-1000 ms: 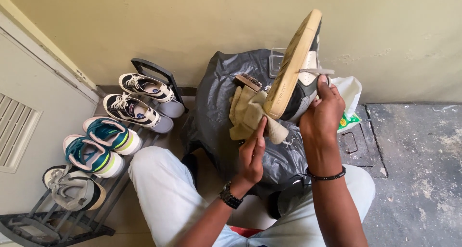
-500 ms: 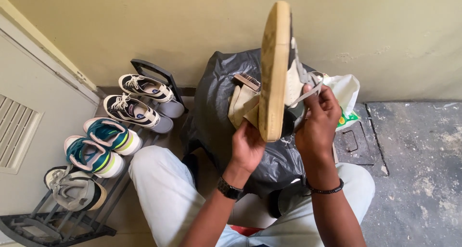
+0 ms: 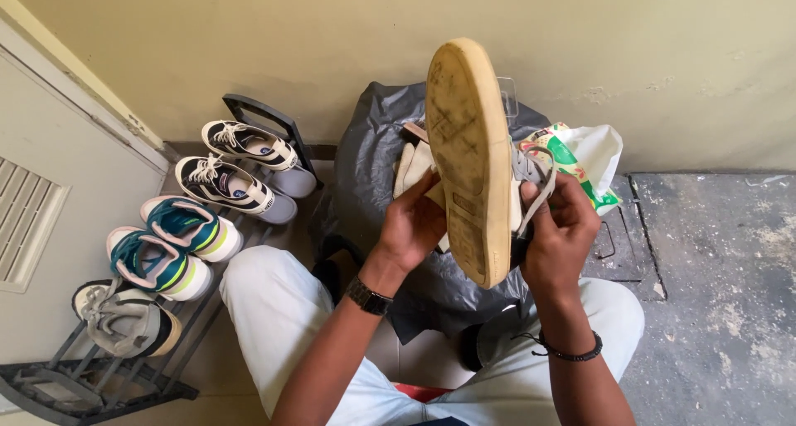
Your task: The person scrubs the sole of a sneaker with a small brush, wipes the shoe with a cloth, and then uses a green brush to clean the upper part of the sneaker. The person continues to wipe and brush the shoe throughout the clip.
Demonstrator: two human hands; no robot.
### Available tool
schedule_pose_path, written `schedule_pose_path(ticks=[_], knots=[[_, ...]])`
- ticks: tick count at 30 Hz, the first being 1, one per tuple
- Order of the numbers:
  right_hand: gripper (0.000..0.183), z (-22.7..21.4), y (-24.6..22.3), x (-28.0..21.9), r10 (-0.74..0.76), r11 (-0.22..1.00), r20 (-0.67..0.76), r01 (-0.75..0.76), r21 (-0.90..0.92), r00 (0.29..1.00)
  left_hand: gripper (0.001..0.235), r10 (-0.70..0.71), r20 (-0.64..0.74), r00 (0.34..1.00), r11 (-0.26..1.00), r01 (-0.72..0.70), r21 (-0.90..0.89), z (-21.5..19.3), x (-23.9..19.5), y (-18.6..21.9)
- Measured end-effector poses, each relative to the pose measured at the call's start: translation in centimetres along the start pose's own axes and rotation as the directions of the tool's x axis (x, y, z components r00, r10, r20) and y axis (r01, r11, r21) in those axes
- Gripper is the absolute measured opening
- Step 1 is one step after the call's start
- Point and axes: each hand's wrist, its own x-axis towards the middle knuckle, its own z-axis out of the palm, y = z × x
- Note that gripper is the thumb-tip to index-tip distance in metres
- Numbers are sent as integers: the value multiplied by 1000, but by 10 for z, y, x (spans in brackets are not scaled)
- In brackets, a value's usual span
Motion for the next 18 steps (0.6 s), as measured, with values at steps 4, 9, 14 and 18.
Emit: schedule_pose_path(ticks=[4, 9, 14, 18], knots=[[18, -10, 5, -6, -66, 992, 35, 69, -107, 997, 54, 3, -7, 1000, 995, -2, 104, -9, 12, 18], [17, -27, 15, -13, -62, 986, 73, 73, -151, 995, 52, 92, 88, 992, 981, -105, 162, 16, 14, 46], [19, -65, 39, -23, -45, 964, 86, 66, -258, 995, 59, 134, 227, 965, 955, -187, 229, 24, 23, 72], [17, -80, 36, -29, -41, 910, 64, 64, -410, 997, 61, 186, 198, 962, 916, -242, 319, 27, 24, 94]])
